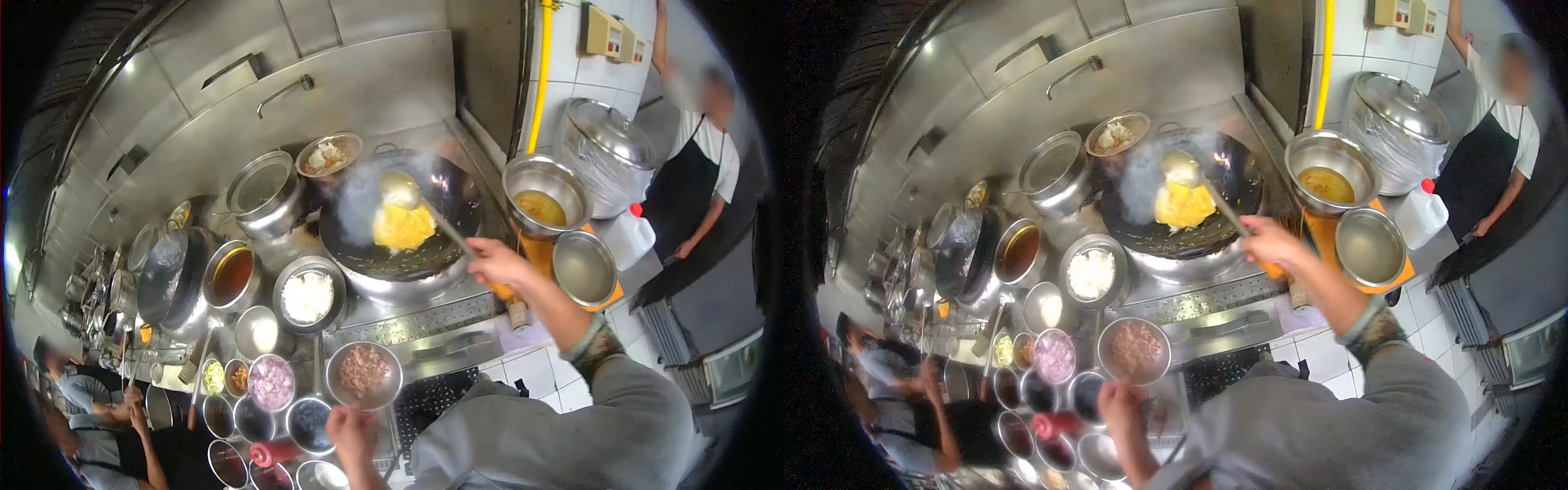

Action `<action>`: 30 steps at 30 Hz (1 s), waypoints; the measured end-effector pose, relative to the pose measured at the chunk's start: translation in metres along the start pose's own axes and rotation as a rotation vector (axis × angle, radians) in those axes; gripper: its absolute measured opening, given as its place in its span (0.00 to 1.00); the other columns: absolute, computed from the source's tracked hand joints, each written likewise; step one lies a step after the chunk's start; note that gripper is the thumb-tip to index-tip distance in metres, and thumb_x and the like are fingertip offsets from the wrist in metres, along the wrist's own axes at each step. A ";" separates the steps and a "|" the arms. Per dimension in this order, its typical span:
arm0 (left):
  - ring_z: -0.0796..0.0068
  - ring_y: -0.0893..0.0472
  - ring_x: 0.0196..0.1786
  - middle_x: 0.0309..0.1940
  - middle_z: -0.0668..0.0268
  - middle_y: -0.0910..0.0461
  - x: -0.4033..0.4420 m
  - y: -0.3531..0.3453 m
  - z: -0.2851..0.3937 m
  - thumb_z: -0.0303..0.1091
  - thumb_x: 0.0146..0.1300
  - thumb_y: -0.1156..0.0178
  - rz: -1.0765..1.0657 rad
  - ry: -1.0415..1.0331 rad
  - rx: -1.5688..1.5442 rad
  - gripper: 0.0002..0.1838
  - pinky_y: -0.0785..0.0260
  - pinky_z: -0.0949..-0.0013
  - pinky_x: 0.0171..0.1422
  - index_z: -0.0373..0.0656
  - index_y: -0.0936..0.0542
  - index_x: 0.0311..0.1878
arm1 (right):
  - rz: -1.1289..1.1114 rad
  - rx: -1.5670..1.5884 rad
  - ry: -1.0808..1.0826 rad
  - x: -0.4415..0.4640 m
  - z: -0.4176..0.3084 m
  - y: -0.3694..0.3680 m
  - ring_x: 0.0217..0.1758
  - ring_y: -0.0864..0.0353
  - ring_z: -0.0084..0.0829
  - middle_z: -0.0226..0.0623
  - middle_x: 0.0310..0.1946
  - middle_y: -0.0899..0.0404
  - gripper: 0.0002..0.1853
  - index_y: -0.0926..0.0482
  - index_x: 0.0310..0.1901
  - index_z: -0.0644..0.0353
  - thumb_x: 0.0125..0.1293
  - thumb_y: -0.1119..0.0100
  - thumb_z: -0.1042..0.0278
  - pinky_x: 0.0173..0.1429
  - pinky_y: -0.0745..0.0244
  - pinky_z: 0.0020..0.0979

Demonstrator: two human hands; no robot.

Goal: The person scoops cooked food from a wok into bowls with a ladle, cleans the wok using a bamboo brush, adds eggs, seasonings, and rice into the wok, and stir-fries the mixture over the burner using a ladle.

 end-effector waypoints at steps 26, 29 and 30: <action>0.78 0.28 0.24 0.21 0.68 0.28 -0.003 0.019 0.020 0.27 0.60 0.40 0.059 0.009 -0.068 0.10 0.34 0.76 0.28 0.44 0.31 0.25 | -0.159 0.121 -0.174 -0.070 -0.032 0.009 0.21 0.27 0.20 0.31 0.23 0.26 0.32 0.36 0.66 0.64 0.56 0.48 0.79 0.24 0.31 0.26; 0.78 0.27 0.25 0.22 0.68 0.27 0.004 0.020 0.022 0.27 0.59 0.39 0.051 0.017 -0.120 0.10 0.33 0.76 0.29 0.43 0.30 0.26 | -0.118 -0.035 -0.134 -0.067 -0.034 0.027 0.20 0.26 0.22 0.33 0.22 0.25 0.34 0.38 0.67 0.64 0.55 0.47 0.76 0.24 0.33 0.26; 0.77 0.26 0.25 0.23 0.68 0.26 0.004 0.022 0.019 0.27 0.59 0.38 0.031 0.036 -0.108 0.10 0.33 0.76 0.30 0.42 0.29 0.26 | -0.075 -0.113 -0.087 -0.063 -0.023 0.029 0.20 0.26 0.23 0.33 0.23 0.25 0.33 0.35 0.66 0.64 0.55 0.47 0.75 0.24 0.32 0.26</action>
Point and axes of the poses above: each hand's wrist, its own x-axis towards the middle knuckle, its own y-axis out of the back of the hand, z = x × y, the point moved 3 cm from there along x, towards the middle knuckle
